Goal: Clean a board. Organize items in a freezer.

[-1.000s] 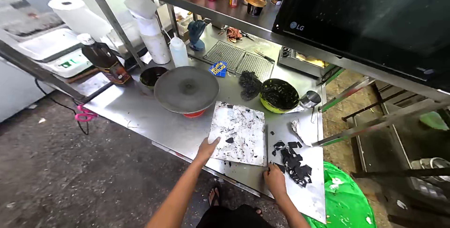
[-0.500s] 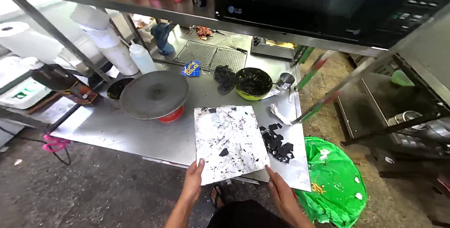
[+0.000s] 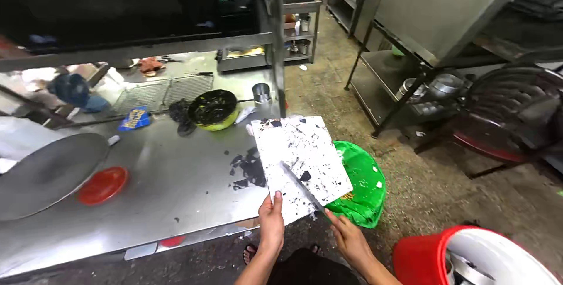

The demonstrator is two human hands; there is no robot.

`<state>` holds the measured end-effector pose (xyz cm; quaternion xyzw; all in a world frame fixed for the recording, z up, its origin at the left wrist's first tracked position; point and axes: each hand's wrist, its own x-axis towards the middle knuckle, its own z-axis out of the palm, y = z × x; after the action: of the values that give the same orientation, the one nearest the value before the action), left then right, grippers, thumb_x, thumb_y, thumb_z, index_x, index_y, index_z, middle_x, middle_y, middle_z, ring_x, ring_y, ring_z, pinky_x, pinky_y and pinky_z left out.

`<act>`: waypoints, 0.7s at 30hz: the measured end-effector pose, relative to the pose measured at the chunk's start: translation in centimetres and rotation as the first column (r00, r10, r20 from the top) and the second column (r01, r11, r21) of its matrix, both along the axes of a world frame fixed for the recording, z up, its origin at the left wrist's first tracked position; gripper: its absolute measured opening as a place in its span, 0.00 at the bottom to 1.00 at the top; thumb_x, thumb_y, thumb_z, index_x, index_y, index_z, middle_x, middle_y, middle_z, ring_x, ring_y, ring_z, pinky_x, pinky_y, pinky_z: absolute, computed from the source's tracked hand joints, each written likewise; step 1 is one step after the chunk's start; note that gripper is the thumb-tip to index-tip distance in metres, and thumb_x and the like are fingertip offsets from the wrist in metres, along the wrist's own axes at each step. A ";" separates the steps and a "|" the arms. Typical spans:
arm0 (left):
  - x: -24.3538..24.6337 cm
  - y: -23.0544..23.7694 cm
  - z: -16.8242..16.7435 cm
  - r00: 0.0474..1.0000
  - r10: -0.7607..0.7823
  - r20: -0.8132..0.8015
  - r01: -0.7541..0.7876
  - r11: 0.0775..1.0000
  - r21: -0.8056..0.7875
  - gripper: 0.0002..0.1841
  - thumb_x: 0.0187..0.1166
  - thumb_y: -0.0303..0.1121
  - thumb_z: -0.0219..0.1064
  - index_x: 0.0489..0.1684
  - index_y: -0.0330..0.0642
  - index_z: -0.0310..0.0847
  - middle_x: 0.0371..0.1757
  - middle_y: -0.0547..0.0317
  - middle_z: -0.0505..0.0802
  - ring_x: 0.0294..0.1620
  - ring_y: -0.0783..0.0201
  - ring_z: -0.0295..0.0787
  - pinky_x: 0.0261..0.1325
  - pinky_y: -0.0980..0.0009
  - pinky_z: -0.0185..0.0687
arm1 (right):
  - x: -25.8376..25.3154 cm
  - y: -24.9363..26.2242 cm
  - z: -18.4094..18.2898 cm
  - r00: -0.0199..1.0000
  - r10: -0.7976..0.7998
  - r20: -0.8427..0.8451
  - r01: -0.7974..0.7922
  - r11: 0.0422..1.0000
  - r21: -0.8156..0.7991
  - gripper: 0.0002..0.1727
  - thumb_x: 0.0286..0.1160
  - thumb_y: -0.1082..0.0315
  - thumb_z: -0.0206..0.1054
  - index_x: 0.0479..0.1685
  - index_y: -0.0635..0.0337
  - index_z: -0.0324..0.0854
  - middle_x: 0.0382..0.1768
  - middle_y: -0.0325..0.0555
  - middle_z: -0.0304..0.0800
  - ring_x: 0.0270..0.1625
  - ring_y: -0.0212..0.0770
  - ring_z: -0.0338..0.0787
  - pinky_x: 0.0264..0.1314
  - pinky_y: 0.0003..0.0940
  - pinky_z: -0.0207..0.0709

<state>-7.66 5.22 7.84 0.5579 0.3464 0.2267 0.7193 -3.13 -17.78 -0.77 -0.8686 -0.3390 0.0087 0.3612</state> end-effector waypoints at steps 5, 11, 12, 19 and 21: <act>4.1 -5.6 -2.0 0.983 -0.123 -0.134 0.132 0.989 0.064 0.15 0.92 0.32 0.57 0.43 0.28 0.86 0.36 0.48 0.93 0.40 0.62 0.93 0.51 0.64 0.90 | 2.3 -4.4 -4.3 0.912 -0.310 -0.269 0.258 0.943 -0.209 0.27 0.91 0.58 0.48 0.87 0.44 0.71 0.51 0.57 0.91 0.49 0.56 0.93 0.55 0.56 0.85; 8.2 -8.7 -7.3 0.899 -0.131 -0.418 0.216 0.963 0.163 0.20 0.92 0.40 0.58 0.39 0.29 0.84 0.33 0.44 0.87 0.38 0.54 0.85 0.49 0.53 0.80 | 4.3 -4.7 -9.0 0.751 -0.424 -0.507 0.289 0.900 -0.326 0.28 0.94 0.54 0.43 0.90 0.42 0.66 0.62 0.57 0.90 0.64 0.57 0.90 0.71 0.58 0.78; 8.5 -9.1 -7.8 0.890 -0.126 -0.438 0.218 0.962 0.166 0.20 0.92 0.40 0.58 0.39 0.29 0.84 0.33 0.44 0.87 0.39 0.53 0.85 0.49 0.52 0.80 | 4.6 -4.8 -9.5 0.735 -0.427 -0.527 0.299 0.901 -0.313 0.27 0.95 0.54 0.43 0.89 0.43 0.67 0.63 0.57 0.90 0.65 0.57 0.90 0.72 0.58 0.77; 8.8 -10.6 -8.3 0.889 -0.127 -0.439 0.223 0.959 0.174 0.19 0.91 0.40 0.58 0.44 0.29 0.86 0.39 0.41 0.91 0.45 0.51 0.89 0.56 0.51 0.82 | 5.5 -5.2 -11.0 0.757 -0.441 -0.482 0.276 0.885 -0.375 0.28 0.94 0.53 0.42 0.92 0.38 0.61 0.62 0.56 0.90 0.64 0.56 0.89 0.70 0.56 0.79; 8.8 -10.0 -7.9 0.907 -0.127 -0.402 0.203 0.967 0.153 0.19 0.92 0.40 0.58 0.45 0.29 0.86 0.40 0.41 0.91 0.46 0.52 0.89 0.55 0.51 0.83 | 5.2 -6.4 -10.1 0.817 -0.361 -0.450 0.263 0.927 -0.267 0.28 0.94 0.52 0.44 0.91 0.42 0.65 0.60 0.56 0.91 0.62 0.55 0.91 0.71 0.55 0.79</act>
<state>1.17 -4.82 -0.06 0.6854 0.4102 0.0821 0.5960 2.12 -24.19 -10.83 -0.9121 -0.0858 0.2022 0.3461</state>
